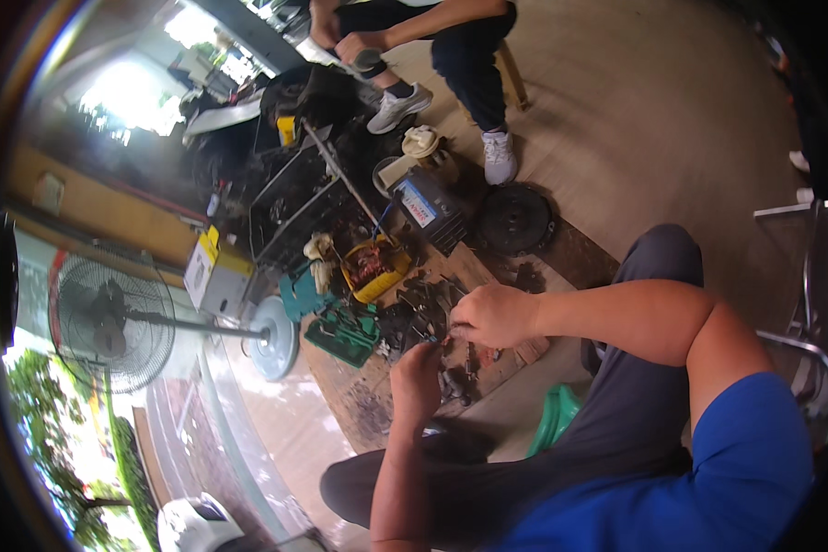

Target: The person sits on the floor and uses a screwdriver to adjust and assemble small mechanical components, including a spark plug and other metal parts. The person repeatedly picks up, turns, and manipulates the parts while seated.

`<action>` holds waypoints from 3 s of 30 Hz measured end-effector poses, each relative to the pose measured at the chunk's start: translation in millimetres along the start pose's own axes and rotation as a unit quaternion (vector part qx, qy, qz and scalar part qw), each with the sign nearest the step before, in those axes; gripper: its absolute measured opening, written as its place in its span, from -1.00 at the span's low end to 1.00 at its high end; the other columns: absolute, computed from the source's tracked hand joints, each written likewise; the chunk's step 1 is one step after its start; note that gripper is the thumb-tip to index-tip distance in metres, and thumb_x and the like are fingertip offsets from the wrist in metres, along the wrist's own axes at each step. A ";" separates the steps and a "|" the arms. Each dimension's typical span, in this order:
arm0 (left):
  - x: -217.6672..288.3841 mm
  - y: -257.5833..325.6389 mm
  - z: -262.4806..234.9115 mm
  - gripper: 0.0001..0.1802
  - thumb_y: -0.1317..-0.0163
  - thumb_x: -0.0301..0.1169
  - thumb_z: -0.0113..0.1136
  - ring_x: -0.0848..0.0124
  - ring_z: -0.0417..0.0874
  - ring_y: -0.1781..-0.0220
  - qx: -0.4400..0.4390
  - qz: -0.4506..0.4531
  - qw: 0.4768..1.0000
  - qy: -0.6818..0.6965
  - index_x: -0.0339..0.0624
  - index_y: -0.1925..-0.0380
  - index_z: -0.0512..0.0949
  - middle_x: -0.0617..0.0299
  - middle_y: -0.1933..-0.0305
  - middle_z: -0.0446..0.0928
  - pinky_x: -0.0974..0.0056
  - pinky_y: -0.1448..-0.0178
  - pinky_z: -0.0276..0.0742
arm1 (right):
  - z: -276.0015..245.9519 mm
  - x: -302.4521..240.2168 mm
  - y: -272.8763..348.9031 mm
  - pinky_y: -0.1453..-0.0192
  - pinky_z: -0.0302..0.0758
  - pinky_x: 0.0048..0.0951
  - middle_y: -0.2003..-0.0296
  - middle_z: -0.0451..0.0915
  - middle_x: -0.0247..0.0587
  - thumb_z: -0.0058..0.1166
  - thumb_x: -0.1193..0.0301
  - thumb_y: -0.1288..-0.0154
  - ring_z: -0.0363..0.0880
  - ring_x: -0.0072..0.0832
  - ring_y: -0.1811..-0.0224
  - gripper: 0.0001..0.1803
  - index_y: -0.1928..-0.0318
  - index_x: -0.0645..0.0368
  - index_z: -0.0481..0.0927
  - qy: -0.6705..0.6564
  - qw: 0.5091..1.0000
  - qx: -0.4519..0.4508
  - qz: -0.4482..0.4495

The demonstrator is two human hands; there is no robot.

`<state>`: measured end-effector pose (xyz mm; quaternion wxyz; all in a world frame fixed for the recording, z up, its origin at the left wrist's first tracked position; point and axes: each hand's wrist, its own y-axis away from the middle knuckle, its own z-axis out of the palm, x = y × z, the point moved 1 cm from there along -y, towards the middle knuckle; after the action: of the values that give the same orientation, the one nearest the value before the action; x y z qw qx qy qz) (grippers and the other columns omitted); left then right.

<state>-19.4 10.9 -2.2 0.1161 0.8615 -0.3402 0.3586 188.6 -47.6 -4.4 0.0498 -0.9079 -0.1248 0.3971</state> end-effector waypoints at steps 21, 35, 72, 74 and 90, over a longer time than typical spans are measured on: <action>8.9 -11.3 17.2 -0.88 -0.29 -0.43 0.16 -0.05 0.67 0.22 -0.087 0.074 0.991 -0.068 -0.21 0.27 0.63 -0.06 0.30 0.64 0.02 0.17 0.56 | -7.0 9.2 20.7 0.14 0.62 -0.14 0.37 0.68 0.02 0.11 0.24 -0.21 0.70 -0.07 0.23 -0.70 0.40 0.23 0.70 0.186 0.970 -0.150 -0.045; -3.7 -6.7 15.3 -0.86 -0.28 -0.37 0.17 -0.07 0.65 0.27 -0.119 0.112 0.983 -0.084 -0.22 0.33 0.57 -0.06 0.36 0.60 -0.03 0.23 0.53 | 5.5 9.2 21.4 0.21 0.65 -0.20 0.38 0.71 -0.06 0.16 0.26 -0.14 0.73 -0.16 0.26 -0.75 0.39 0.21 0.69 0.277 0.937 -0.177 -0.115; -17.0 -6.6 -4.9 -0.88 -0.12 -0.49 0.20 -0.02 0.66 0.21 -0.076 0.068 0.988 -0.112 -0.20 0.31 0.62 -0.03 0.31 0.64 0.01 0.13 0.57 | 8.3 18.9 22.5 0.20 0.57 -0.24 0.41 0.52 -0.17 0.19 0.33 -0.18 0.60 -0.19 0.28 -0.83 0.37 0.16 0.58 0.168 0.976 -0.085 -0.113; -16.0 -5.3 -8.4 -0.88 -0.11 -0.48 0.21 -0.01 0.67 0.21 -0.077 0.068 0.989 -0.109 -0.20 0.32 0.62 -0.02 0.32 0.64 0.02 0.13 0.57 | 9.3 18.6 22.1 0.18 0.57 -0.24 0.41 0.52 -0.17 0.19 0.32 -0.20 0.59 -0.19 0.27 -0.82 0.37 0.17 0.58 0.151 0.978 -0.080 -0.118; -17.3 -3.9 -10.7 -0.88 -0.15 -0.47 0.20 0.03 0.67 0.18 -0.059 0.101 0.989 -0.095 -0.20 0.31 0.64 0.01 0.30 0.64 0.08 0.10 0.58 | 3.3 9.6 20.2 0.12 0.53 -0.14 0.37 0.57 -0.02 0.17 0.33 -0.29 0.60 -0.04 0.24 -0.78 0.28 0.27 0.63 0.026 0.994 -0.104 -0.037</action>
<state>-31.4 27.2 -6.4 0.0973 0.8445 -0.4554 0.2644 196.3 -64.5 -17.3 -0.0272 -0.9130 -0.1973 0.3561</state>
